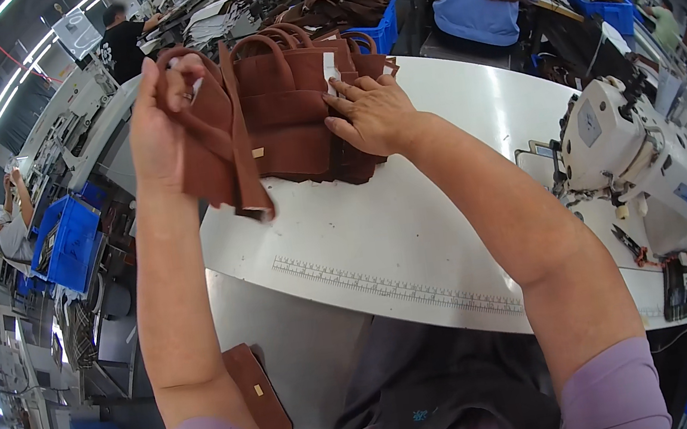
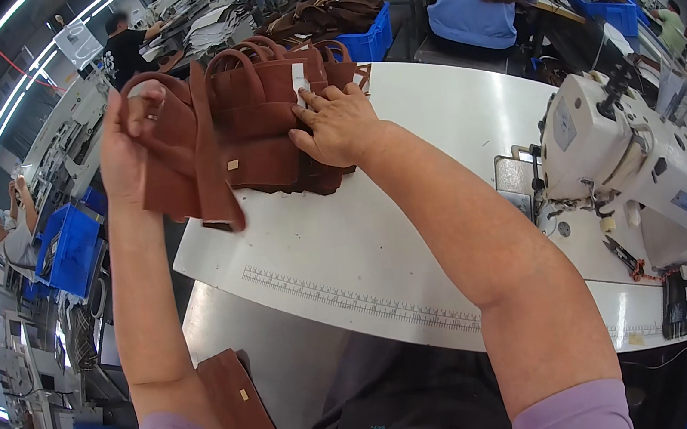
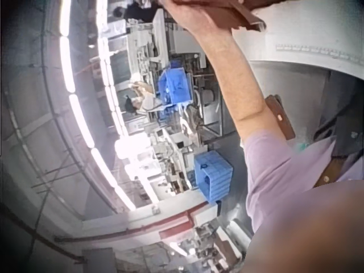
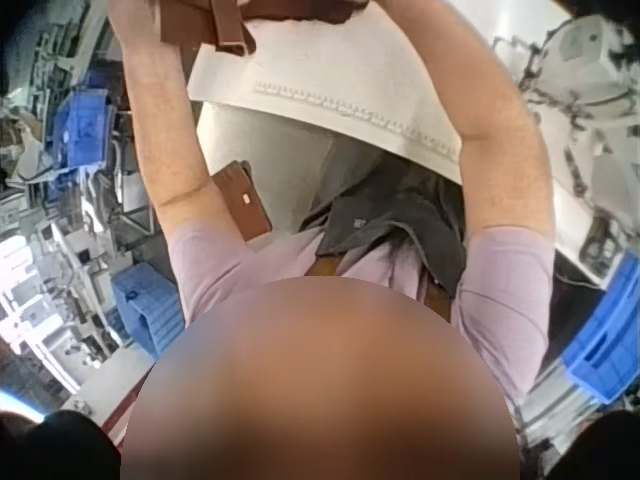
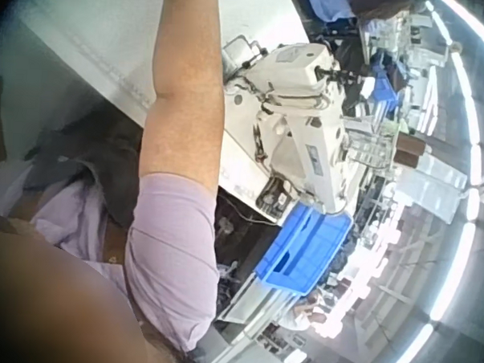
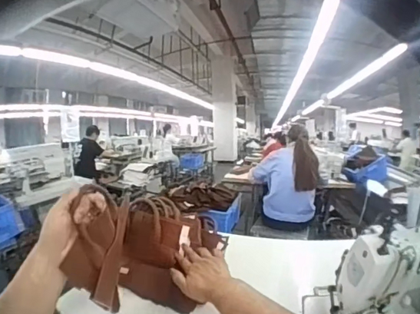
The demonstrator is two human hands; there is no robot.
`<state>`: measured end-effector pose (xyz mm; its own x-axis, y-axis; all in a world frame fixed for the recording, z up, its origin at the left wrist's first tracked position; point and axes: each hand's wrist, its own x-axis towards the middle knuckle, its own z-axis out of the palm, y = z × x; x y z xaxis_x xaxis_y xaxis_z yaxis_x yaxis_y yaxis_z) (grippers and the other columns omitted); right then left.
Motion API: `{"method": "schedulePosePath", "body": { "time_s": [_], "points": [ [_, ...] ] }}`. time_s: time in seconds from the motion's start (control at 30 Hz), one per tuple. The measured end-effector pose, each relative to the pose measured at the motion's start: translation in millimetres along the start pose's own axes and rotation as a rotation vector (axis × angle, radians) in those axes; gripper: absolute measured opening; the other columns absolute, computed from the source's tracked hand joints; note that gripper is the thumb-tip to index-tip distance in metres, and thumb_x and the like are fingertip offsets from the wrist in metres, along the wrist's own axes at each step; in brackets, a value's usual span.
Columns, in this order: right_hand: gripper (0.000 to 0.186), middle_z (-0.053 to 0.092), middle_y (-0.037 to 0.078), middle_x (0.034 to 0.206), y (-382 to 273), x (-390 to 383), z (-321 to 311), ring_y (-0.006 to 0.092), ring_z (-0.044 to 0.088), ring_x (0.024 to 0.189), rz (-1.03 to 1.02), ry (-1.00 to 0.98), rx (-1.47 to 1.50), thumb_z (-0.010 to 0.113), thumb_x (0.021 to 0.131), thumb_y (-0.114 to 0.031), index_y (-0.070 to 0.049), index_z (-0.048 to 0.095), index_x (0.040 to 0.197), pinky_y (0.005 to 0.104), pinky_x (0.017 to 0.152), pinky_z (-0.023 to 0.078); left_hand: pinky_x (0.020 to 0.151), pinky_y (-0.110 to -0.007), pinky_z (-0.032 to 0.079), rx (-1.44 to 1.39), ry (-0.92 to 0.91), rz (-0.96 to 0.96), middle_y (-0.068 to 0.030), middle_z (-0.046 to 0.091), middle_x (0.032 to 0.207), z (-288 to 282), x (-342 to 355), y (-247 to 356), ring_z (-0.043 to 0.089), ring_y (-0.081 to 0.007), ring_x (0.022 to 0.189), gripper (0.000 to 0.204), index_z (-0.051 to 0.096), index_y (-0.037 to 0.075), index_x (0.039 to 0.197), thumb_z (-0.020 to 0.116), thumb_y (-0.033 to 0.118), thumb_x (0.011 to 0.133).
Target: Sewing together components of a leather handbag using an industrial sewing machine.
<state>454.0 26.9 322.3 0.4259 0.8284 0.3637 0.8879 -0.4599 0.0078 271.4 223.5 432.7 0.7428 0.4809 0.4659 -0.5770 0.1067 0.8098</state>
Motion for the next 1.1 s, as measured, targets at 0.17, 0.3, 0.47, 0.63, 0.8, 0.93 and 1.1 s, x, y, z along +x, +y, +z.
{"method": "schedulePosePath", "body": {
  "time_s": [0.17,0.3,0.47,0.63,0.8,0.93,1.1],
  "points": [
    [0.063,0.051,0.009,0.154,-3,-30,-23,0.0267,0.050,0.137,0.049,0.096,0.145,0.040,0.103,-0.055,-0.014,0.054,0.149,0.0450,0.110,0.036,0.105,-0.037,0.041,-0.088,-0.413,0.097,-0.0133,0.060,0.106,58,-69,79,0.055,-0.0252,0.108,0.050,0.053,0.009,0.071,0.045,0.037,0.110],
    [0.063,0.056,0.012,0.148,1,-82,-49,0.0277,0.054,0.133,0.066,0.148,1.076,0.037,0.106,-0.053,-0.009,0.051,0.149,0.0461,0.110,0.040,0.097,-0.034,0.042,-0.246,-0.594,-0.011,-0.0112,0.051,0.114,105,-129,95,0.048,-0.0215,0.108,0.049,0.061,0.005,0.078,0.050,0.044,0.107],
    [0.068,0.051,0.012,0.152,6,-225,-104,0.0217,0.052,0.138,0.190,-0.222,2.068,0.025,0.111,-0.054,-0.004,0.041,0.154,0.0365,0.115,0.041,0.086,-0.028,0.049,0.370,-0.790,-0.295,-0.0021,0.058,0.088,128,-117,61,0.057,-0.0144,0.098,0.037,0.064,-0.001,0.107,0.054,0.035,0.102],
    [0.064,0.053,0.011,0.150,14,-332,-102,0.0187,0.056,0.133,0.416,-0.261,2.313,0.027,0.112,-0.051,-0.004,0.042,0.153,0.0348,0.111,0.046,0.079,-0.025,0.047,0.509,-0.891,-0.504,-0.0003,0.065,0.092,147,-87,-55,0.056,-0.0084,0.089,0.031,0.068,0.002,0.108,0.056,0.030,0.105],
    [0.045,0.067,0.009,0.129,41,-371,-88,0.0168,0.068,0.110,0.751,-0.114,1.806,0.041,0.113,-0.032,-0.001,0.051,0.143,0.0341,0.093,0.056,0.083,-0.029,0.051,0.818,-0.923,-0.564,-0.0024,0.070,0.099,173,-66,-156,0.065,-0.0126,0.089,0.026,0.070,0.006,0.114,0.068,0.027,0.099],
    [0.036,0.068,0.009,0.118,56,-374,-87,0.0142,0.066,0.094,0.766,-0.081,1.897,0.043,0.110,-0.019,0.001,0.056,0.137,0.0332,0.081,0.060,0.086,-0.040,0.057,1.267,-0.588,0.199,-0.0138,0.072,0.108,207,-98,-198,0.070,-0.0285,0.097,0.030,0.073,0.008,0.109,0.079,0.021,0.083],
    [0.035,0.068,0.008,0.114,56,-366,-81,0.0135,0.066,0.093,0.770,-0.114,1.798,0.043,0.106,-0.010,0.002,0.055,0.137,0.0317,0.075,0.060,0.085,-0.039,0.053,1.006,-0.833,0.062,-0.0112,0.067,0.113,234,-173,-196,0.064,-0.0270,0.102,0.031,0.072,0.006,0.105,0.082,0.023,0.082]
  ]
}}
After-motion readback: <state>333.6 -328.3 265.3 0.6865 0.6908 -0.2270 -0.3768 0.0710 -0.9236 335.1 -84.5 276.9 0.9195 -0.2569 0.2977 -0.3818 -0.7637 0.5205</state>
